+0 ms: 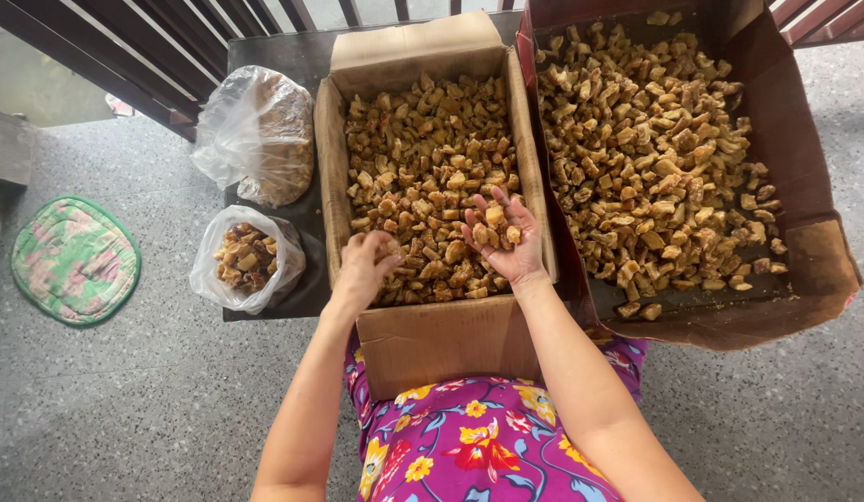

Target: The person repeatedly scoops shelled nuts from a cardboard box with both hands and transfers them into an adjacent box. The hands lift handfuls, release them into the second box, and repeat the motion throughout the clip.

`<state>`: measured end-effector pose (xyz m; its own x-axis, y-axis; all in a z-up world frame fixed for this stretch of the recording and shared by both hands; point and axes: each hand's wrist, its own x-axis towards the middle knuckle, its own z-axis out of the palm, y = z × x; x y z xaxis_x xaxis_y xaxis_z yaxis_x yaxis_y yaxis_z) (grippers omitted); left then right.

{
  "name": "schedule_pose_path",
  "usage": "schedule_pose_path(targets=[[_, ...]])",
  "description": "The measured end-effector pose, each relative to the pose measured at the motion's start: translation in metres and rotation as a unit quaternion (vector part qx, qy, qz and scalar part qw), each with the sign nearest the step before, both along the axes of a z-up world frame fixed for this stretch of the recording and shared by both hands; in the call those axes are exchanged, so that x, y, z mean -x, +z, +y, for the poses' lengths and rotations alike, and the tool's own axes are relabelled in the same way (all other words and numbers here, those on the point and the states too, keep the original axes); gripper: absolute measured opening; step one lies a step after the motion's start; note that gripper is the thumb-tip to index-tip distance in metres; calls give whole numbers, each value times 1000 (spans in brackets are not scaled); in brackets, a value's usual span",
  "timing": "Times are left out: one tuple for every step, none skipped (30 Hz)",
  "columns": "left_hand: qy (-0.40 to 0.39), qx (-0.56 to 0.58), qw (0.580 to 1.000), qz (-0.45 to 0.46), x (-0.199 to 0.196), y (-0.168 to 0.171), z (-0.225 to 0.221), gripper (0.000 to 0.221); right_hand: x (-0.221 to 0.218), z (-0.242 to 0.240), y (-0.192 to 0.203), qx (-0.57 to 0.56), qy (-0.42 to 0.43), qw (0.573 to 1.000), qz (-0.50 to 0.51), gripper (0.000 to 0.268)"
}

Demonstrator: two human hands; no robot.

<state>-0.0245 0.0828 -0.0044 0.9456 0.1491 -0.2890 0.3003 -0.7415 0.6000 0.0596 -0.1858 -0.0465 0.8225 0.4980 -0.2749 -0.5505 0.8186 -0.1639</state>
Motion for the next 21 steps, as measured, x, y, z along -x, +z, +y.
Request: schedule_pose_path(targets=[[40, 102, 994, 29, -5, 12, 1, 48, 1, 2, 4, -2, 5, 1000, 0, 33], [61, 185, 980, 43, -9, 22, -3, 50, 2, 4, 7, -4, 8, 1000, -2, 33], [81, 267, 959, 58, -14, 31, -9, 51, 4, 7, 10, -5, 12, 1000, -3, 34], [100, 348, 930, 72, -19, 38, -17, 52, 6, 10, 12, 8, 21, 1000, -12, 34], [77, 340, 933, 88, -26, 44, -25, 53, 8, 13, 13, 21, 30, 999, -22, 34], [54, 333, 936, 103, -34, 48, -33, 54, 9, 16, 14, 34, 39, 998, -32, 34], [30, 325, 938, 118, -40, 52, -41, 56, 10, 20, 14, 61, 53, 996, -26, 39], [0, 285, 953, 103, -46, 54, -50, 56, 11, 25, 13, 88, 67, 994, -20, 44], [-31, 244, 965, 88, -51, 55, -60, 56, 11, 26, 12, 115, 82, 990, -14, 49], [-62, 203, 974, 73, -54, 56, -65, 56, 11, 26, 11, 91, 89, 992, -22, 51], [-98, 171, 980, 32, -56, 57, -68, 60, 10, 26, 10, 68, 96, 993, -30, 53], [-133, 139, 981, -10, -59, 58, -73, 64, 9, 25, 8, 44, 103, 993, -37, 55], [-168, 107, 979, -51, -60, 58, -76, 68, 8, 24, 6, 63, 101, 993, -25, 55], [-130, 152, 980, 5, -62, 59, -77, 64, 6, 22, 5, 82, 99, 992, -13, 54], [-92, 195, 975, 61, -63, 60, -77, 61, 5, 21, 4, 100, 96, 990, -1, 54], [-54, 236, 963, 118, -63, 61, -76, 59, 4, 19, 3, 86, 96, 992, -10, 53], [-52, 287, 950, 117, -63, 61, -74, 61, 4, 18, 1, 72, 96, 993, -20, 52], [-50, 336, 934, 114, -63, 62, -70, 63, 3, 17, 1, 58, 97, 993, -30, 50], [-47, 384, 916, 112, -62, 61, -65, 65, 3, 17, 0, 60, 90, 994, -29, 50], [-42, 436, 894, 100, -60, 60, -60, 64, 4, 16, -1, 63, 85, 994, -28, 49], [-37, 486, 869, 89, -57, 59, -55, 64, 5, 15, -2, 66, 79, 994, -27, 49]])
